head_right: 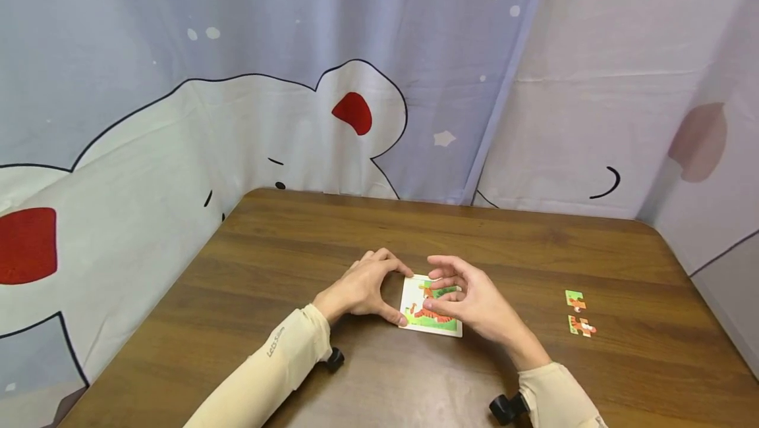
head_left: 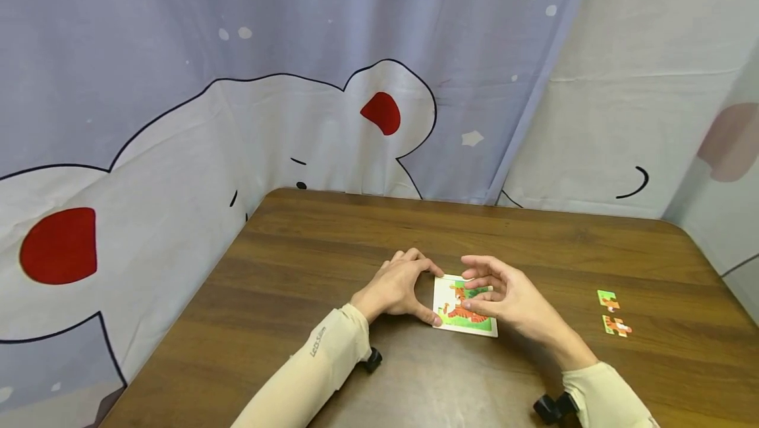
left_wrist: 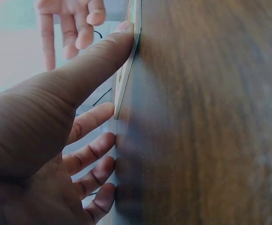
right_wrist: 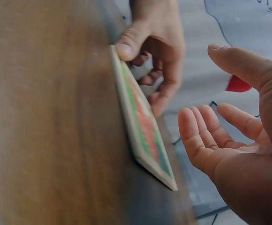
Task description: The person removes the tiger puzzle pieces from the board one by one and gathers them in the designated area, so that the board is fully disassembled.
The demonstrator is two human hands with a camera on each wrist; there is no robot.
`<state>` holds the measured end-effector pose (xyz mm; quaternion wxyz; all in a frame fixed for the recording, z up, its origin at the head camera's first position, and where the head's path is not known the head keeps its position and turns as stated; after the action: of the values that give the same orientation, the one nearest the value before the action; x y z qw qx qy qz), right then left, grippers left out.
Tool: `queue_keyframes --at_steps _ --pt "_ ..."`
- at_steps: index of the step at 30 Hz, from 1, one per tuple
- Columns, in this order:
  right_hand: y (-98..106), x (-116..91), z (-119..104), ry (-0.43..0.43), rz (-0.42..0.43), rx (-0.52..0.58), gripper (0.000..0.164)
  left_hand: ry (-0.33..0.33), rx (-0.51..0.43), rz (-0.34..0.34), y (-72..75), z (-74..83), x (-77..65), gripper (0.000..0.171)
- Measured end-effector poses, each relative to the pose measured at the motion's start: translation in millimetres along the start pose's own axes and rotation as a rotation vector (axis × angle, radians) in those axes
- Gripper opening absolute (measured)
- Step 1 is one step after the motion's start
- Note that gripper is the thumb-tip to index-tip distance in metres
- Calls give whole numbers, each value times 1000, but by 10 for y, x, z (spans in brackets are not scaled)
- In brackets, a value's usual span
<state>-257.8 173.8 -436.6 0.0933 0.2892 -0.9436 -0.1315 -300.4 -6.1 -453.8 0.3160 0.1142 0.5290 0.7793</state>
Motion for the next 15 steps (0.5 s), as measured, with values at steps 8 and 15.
queue_keyframes --at_steps 8,15 --pt "-182 47 160 -26 -64 5 78 7 9 -6 -30 -27 -32 89" --pt "-198 50 232 -52 -84 -15 73 -5 18 10 -14 -14 -12 89"
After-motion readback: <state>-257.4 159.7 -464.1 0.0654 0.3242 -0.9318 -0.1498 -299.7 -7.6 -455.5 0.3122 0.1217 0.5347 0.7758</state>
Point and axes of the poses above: each hand's wrist, its own x-axis towards the middle knuckle, its own y-axis out of the back of the hand, z = x × y, the point moved 9 cm from there along x, towards the middle knuckle, and after that the axes turned 10 degrees about -z, right-handed, at the moved point
